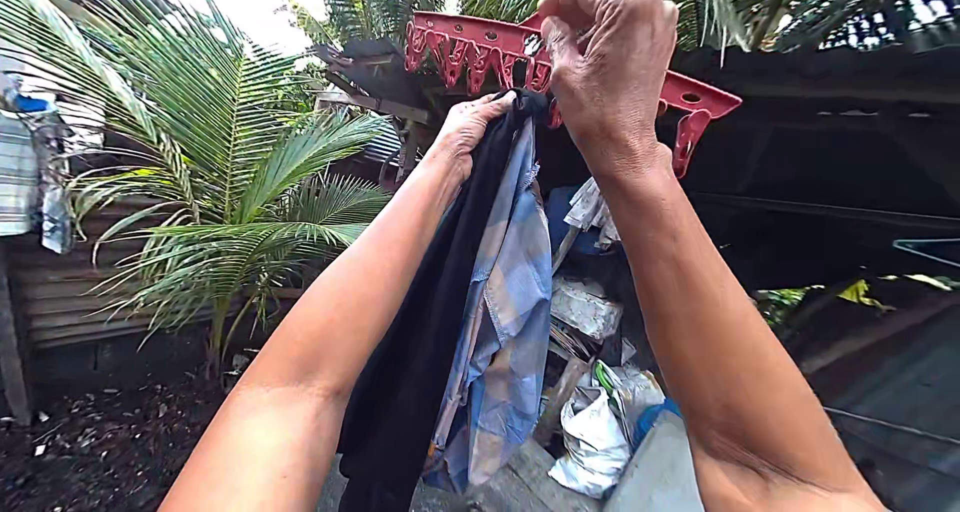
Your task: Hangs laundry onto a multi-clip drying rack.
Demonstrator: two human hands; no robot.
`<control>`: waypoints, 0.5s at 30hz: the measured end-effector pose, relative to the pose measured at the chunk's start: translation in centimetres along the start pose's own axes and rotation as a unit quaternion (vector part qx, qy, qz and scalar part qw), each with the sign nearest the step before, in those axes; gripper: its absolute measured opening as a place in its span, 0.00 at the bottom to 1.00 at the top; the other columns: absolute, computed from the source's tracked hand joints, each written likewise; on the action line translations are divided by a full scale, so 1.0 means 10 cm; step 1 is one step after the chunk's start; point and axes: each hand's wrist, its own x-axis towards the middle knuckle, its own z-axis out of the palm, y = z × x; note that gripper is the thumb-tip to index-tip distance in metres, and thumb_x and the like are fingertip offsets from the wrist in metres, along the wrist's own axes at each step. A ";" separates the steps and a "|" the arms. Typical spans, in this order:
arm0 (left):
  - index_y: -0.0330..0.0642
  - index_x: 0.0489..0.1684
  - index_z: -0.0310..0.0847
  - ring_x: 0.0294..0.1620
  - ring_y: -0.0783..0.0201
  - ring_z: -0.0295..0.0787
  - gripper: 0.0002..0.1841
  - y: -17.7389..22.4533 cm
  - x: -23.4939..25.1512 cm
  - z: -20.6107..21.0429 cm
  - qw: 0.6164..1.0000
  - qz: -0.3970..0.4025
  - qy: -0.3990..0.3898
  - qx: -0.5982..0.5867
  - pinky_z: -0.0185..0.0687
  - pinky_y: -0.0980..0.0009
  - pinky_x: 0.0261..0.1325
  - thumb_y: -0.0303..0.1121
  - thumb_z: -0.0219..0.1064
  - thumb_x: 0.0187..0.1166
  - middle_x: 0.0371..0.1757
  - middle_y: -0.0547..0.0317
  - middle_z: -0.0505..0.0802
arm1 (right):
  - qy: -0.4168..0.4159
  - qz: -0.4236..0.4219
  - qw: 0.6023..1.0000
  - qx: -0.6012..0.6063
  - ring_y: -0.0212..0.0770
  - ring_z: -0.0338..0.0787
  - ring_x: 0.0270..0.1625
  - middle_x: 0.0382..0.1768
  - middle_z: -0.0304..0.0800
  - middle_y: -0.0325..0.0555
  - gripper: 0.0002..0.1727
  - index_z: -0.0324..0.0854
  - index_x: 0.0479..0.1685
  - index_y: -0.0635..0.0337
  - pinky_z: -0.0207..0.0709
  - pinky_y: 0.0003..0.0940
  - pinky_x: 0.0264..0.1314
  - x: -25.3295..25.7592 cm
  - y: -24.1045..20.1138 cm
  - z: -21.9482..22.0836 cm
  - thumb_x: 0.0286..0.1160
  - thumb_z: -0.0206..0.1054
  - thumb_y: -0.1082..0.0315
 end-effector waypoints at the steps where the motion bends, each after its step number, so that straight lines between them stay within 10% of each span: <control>1: 0.38 0.58 0.84 0.36 0.74 0.89 0.11 0.00 0.00 -0.01 1.000 0.000 0.009 0.008 0.86 0.77 0.43 0.32 0.63 0.87 0.38 0.62 0.91 | -0.003 -0.018 1.000 -0.009 0.43 0.94 0.53 0.47 0.97 0.46 0.15 0.93 0.52 0.57 0.79 0.42 0.61 0.13 -0.01 0.03 0.79 0.60 0.68; 4: 0.37 0.65 0.81 0.39 0.72 0.88 0.13 -0.03 0.01 0.00 1.000 0.003 0.018 0.012 0.86 0.75 0.46 0.30 0.63 0.87 0.43 0.59 0.90 | -0.086 -0.065 0.994 -0.029 0.58 0.89 0.63 0.52 0.93 0.60 0.15 0.87 0.56 0.69 0.74 0.52 0.72 0.49 0.03 0.19 0.81 0.61 0.70; 9: 0.34 0.60 0.84 0.40 0.72 0.88 0.11 -0.03 0.04 -0.06 0.999 0.036 0.004 0.009 0.85 0.74 0.47 0.25 0.63 0.85 0.44 0.58 0.91 | -0.334 0.014 0.922 -0.195 0.70 0.71 0.82 0.71 0.78 0.75 0.41 0.79 0.62 0.77 0.60 0.70 0.79 0.77 -0.12 0.31 0.85 0.55 0.37; 15: 0.33 0.60 0.83 0.39 0.73 0.88 0.11 -0.09 0.03 -0.25 0.998 0.051 -0.010 0.031 0.85 0.75 0.47 0.24 0.65 0.84 0.44 0.57 0.91 | -0.377 0.014 0.907 -0.184 0.73 0.73 0.78 0.69 0.79 0.75 0.37 0.85 0.61 0.68 0.57 0.77 0.75 0.94 0.07 0.44 0.72 0.71 0.38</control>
